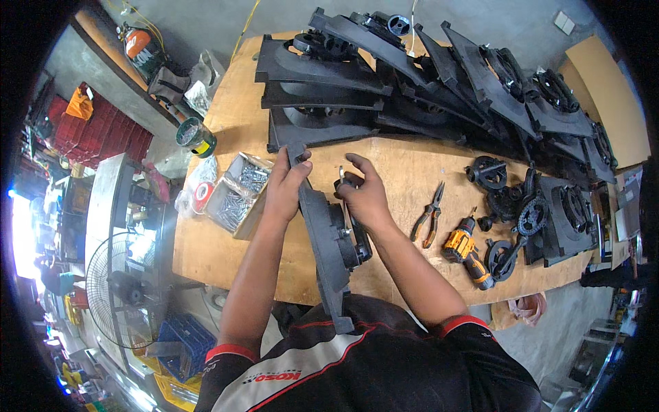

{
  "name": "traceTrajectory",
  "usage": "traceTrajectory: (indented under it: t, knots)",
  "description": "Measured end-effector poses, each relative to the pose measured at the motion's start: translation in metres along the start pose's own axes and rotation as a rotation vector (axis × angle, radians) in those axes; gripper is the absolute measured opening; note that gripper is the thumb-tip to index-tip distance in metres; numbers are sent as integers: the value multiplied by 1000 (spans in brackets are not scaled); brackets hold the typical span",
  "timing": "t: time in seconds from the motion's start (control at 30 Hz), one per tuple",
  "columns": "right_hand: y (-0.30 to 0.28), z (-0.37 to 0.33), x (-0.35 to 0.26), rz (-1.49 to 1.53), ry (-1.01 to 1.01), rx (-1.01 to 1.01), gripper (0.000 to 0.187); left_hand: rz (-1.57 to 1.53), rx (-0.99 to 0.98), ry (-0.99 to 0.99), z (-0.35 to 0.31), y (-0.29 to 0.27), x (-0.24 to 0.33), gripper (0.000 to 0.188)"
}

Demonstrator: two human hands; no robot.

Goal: The person assembles black plastic furniture components on a wooden workbench. They use a cordless drill and a wrench to fasten screws and tighten bolts, attaching legs and circular bases to the parts. The person handles multiple components, aligns them, and secures them with tools.

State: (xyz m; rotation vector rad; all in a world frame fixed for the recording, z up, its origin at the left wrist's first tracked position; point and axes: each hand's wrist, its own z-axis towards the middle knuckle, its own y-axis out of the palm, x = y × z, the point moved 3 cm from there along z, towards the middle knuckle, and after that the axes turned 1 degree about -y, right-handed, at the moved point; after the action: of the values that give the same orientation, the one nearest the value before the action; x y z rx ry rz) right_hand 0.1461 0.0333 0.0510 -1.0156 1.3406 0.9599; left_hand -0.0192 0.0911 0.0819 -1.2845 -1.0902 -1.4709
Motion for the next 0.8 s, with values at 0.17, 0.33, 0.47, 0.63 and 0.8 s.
traceTrajectory:
  t: [0.17,0.33,0.47,0.63,0.8]
  knots:
    - [-2,-12,-33,713,368,-17,42,-13,17,-20,-2,-4,-1,41]
    - [13,-27,-73,622,181,-113,36,20,-3,-12,-1,-3,4,42]
    - [24,-40,-72,556,-20,-155,40,24,14,-22,-3,-3,7,42]
    - [24,-26,-71,592,190,-192,26,-37,37,-46,-2,-6,-6,41]
    - [19,16,-73,-6,-425,-44,20,179,66,-38,-6,13,25,45]
